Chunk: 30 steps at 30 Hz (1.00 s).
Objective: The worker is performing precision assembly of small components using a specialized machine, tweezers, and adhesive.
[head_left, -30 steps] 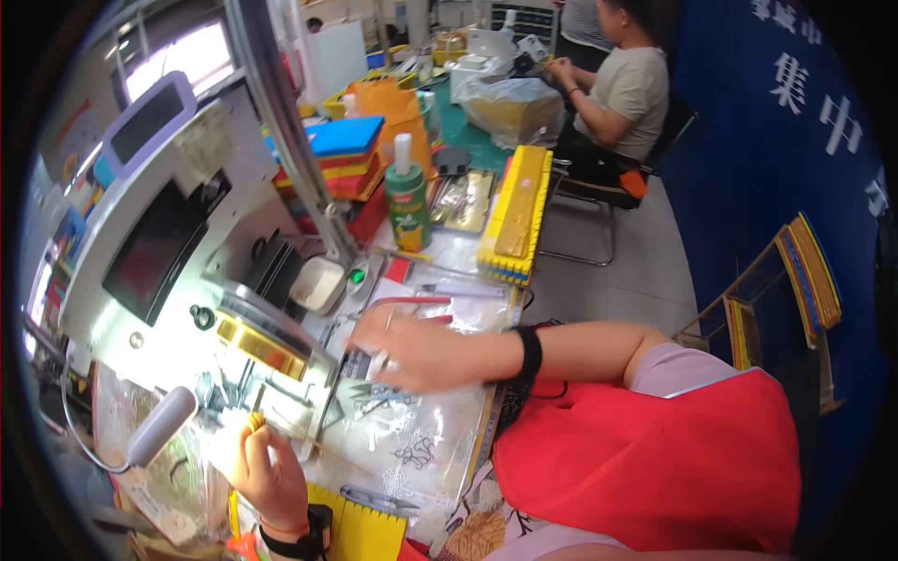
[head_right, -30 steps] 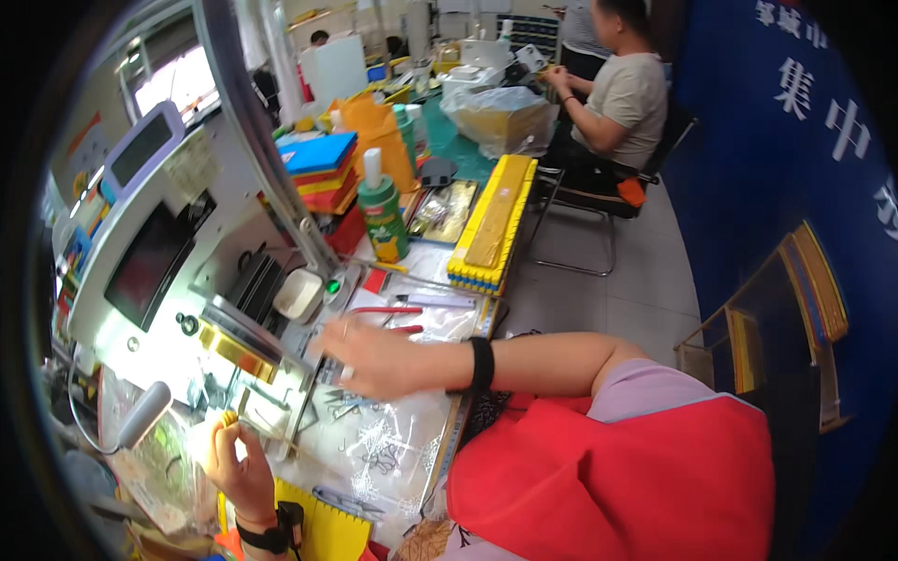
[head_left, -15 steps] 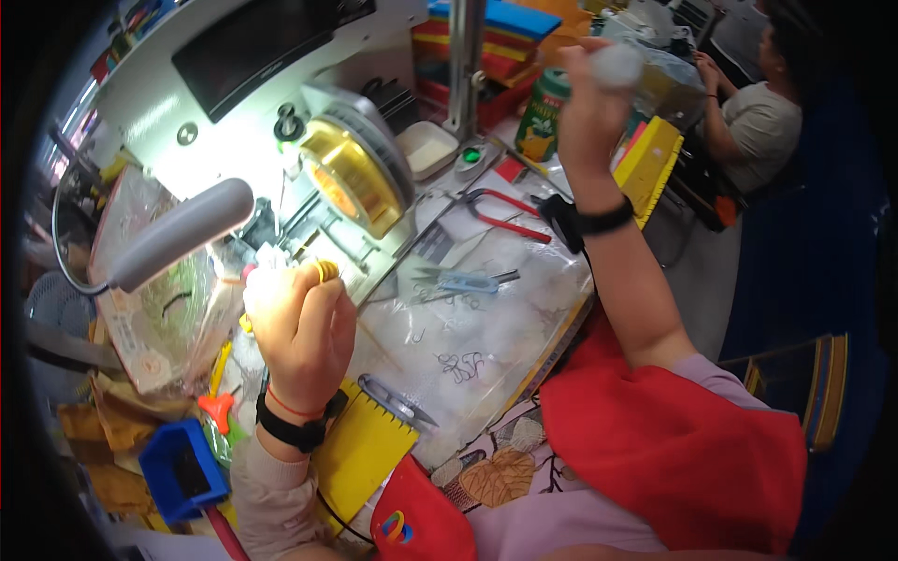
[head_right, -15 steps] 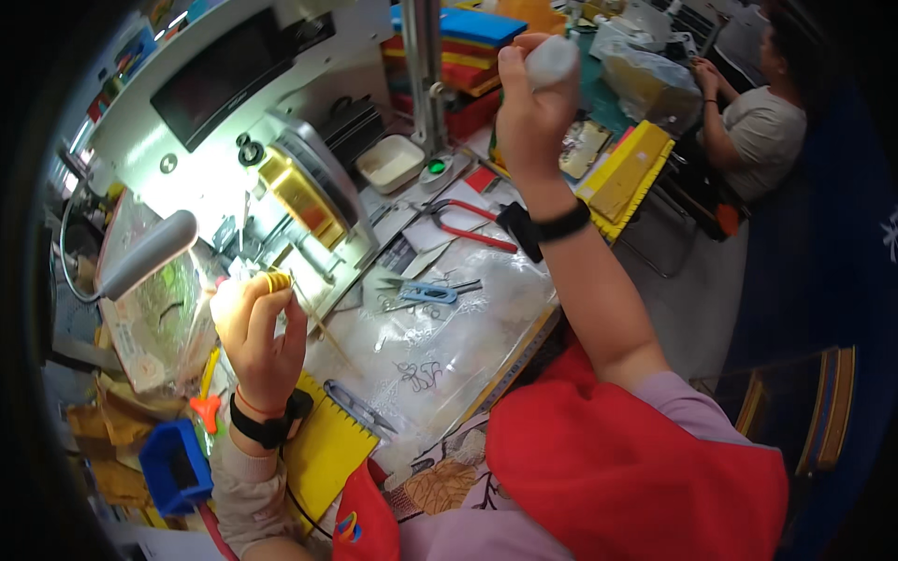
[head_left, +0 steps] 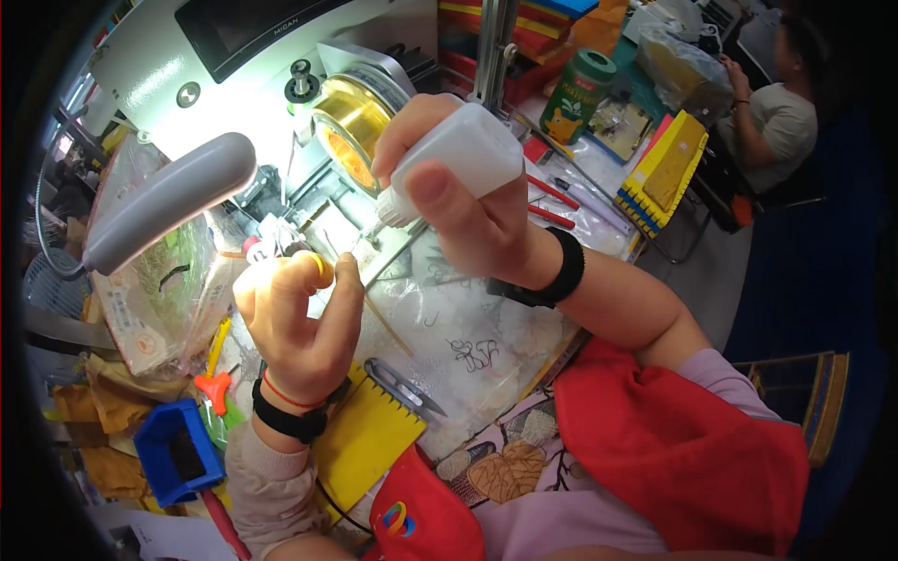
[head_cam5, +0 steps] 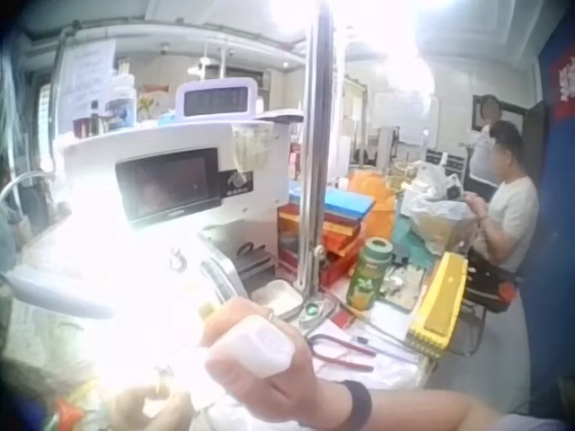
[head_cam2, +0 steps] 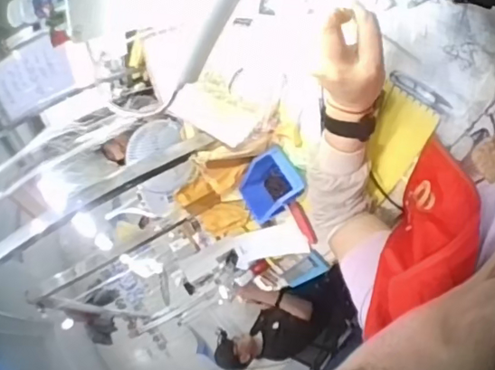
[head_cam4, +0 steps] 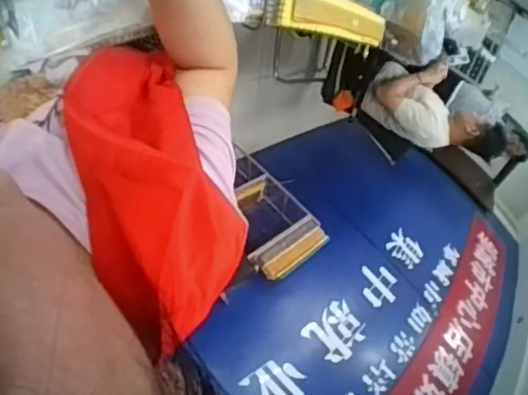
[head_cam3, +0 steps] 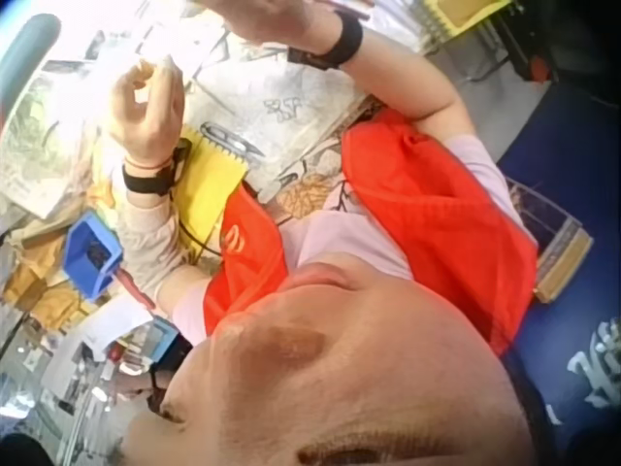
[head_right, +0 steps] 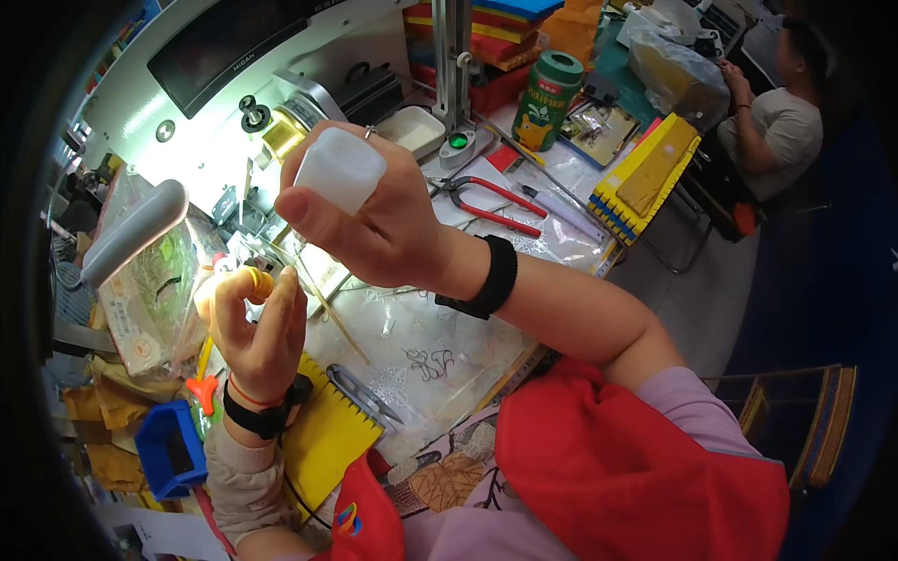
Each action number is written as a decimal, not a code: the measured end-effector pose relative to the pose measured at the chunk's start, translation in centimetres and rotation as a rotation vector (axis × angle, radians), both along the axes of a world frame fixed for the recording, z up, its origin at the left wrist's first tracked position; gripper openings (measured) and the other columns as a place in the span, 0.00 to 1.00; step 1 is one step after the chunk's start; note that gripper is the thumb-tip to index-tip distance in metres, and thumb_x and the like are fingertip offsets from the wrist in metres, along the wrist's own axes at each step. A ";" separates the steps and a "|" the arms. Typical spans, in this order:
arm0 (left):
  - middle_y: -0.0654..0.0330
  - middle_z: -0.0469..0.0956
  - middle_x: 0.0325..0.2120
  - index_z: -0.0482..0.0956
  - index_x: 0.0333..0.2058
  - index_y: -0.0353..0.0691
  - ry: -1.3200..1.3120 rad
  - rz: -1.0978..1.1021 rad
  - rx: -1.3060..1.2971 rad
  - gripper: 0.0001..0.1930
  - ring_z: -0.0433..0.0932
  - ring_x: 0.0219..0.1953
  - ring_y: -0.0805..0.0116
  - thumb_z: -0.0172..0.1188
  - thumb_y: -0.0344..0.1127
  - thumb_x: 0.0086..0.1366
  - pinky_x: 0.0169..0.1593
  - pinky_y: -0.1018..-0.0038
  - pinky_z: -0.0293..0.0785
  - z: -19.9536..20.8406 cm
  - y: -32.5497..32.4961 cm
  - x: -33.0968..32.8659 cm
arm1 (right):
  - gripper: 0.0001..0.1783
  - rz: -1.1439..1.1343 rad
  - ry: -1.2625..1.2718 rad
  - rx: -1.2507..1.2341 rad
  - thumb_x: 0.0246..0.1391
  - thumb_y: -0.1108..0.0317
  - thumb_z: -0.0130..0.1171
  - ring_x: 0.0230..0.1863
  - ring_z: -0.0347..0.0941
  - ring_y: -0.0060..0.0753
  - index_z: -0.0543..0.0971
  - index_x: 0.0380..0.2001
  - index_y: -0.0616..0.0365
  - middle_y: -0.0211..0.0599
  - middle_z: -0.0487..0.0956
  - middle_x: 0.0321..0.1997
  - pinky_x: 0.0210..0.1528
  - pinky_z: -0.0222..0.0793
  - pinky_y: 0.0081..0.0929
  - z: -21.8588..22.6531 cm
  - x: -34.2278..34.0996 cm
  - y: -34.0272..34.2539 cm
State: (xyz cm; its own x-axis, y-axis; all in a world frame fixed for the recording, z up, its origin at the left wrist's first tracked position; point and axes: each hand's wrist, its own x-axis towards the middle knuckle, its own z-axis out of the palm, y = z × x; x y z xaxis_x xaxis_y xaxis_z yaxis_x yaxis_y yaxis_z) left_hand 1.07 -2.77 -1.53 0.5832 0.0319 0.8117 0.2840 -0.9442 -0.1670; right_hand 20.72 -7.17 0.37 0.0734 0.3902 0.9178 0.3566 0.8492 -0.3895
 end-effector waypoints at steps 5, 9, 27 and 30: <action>0.63 0.69 0.28 0.82 0.31 0.35 0.026 -0.003 0.013 0.13 0.71 0.28 0.67 0.67 0.22 0.42 0.35 0.69 0.59 0.0 0.0 0.0 | 0.18 -0.007 -0.025 0.022 0.65 0.58 0.48 0.29 0.69 0.26 0.74 0.30 0.64 0.39 0.75 0.32 0.32 0.64 0.22 -0.2 0.0 0.3; 0.63 0.69 0.28 0.82 0.30 0.35 0.032 0.003 0.006 0.12 0.71 0.29 0.67 0.67 0.22 0.42 0.35 0.69 0.59 0.0 -0.2 0.1 | 0.18 -0.019 -0.053 0.046 0.65 0.59 0.49 0.29 0.69 0.25 0.74 0.30 0.64 0.39 0.76 0.32 0.31 0.64 0.22 -0.2 0.3 0.3; 0.49 0.75 0.36 0.76 0.34 0.29 0.044 -0.095 -0.162 0.09 0.75 0.33 0.52 0.57 0.16 0.52 0.36 0.64 0.72 -0.6 0.0 1.1 | 0.28 -1.179 -0.326 -0.397 0.58 0.49 0.57 0.44 0.74 0.57 0.67 0.46 0.63 0.55 0.74 0.45 0.50 0.70 0.45 4.5 22.9 -7.8; 0.49 0.76 0.36 0.75 0.34 0.28 0.048 -0.127 -0.211 0.09 0.75 0.35 0.53 0.58 0.15 0.52 0.38 0.66 0.72 -0.8 -0.1 1.2 | 0.27 -1.125 -0.692 -0.691 0.58 0.51 0.56 0.52 0.69 0.57 0.69 0.53 0.59 0.54 0.72 0.47 0.56 0.65 0.41 3.0 25.1 -4.8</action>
State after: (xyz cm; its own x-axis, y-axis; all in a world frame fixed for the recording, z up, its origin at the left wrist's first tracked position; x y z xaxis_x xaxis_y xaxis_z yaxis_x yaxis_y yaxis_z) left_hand 2.31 -2.88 -2.33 0.6309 0.1218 0.7662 0.1569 -0.9872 0.0278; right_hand 45.85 -12.02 3.42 0.2622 0.7876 0.5576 0.9608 -0.2670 -0.0745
